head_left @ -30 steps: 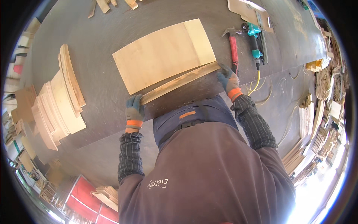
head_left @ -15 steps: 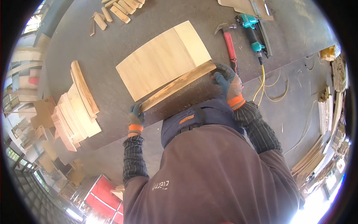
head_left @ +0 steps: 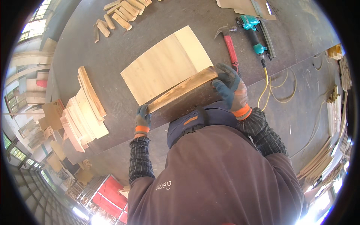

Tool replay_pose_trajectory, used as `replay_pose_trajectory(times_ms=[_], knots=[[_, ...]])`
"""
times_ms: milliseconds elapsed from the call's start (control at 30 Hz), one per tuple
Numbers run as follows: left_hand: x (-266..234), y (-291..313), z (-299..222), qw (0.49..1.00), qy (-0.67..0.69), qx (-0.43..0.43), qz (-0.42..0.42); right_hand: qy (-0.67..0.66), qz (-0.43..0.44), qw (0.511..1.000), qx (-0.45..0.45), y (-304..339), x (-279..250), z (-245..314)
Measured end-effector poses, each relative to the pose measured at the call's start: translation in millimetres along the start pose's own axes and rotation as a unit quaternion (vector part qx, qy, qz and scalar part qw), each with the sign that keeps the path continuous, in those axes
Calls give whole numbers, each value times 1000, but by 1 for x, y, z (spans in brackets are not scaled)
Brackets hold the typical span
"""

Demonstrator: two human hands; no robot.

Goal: Assembling small wooden pieces by aligning them and securing them with a pneumatic nail gun.

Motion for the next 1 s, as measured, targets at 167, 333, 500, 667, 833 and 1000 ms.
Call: replay_pose_trajectory(times_ms=[167,333,500,667,833,1000], knots=[[2,-3,-2,999,18,42,9,-1,2,999,39,-2,-14,-11],[-9,-9,-1,998,22,34,55,28,24,997,65,-6,-17,-10],[5,1,8,999,-45,-2,-20,155,27,987,-8,-53,-59,-77],[21,4,-13,981,-158,10,-109,404,-34,911,-75,-86,-93,-118],[17,9,18,971,38,-144,-185,421,-137,895,-61,-89,-81,-77],[14,-15,49,975,86,-129,-160,493,-84,865,-38,-139,-46,-87]])
Point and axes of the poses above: each hand's wrist, its own y-axis away from the middle knuckle, its own x-axis out of the palm, z = x × y, the point moved 2 cm from there along -y, towards the middle knuckle, and after that the axes turned 10 degrees about x, right-handed, at the moved point
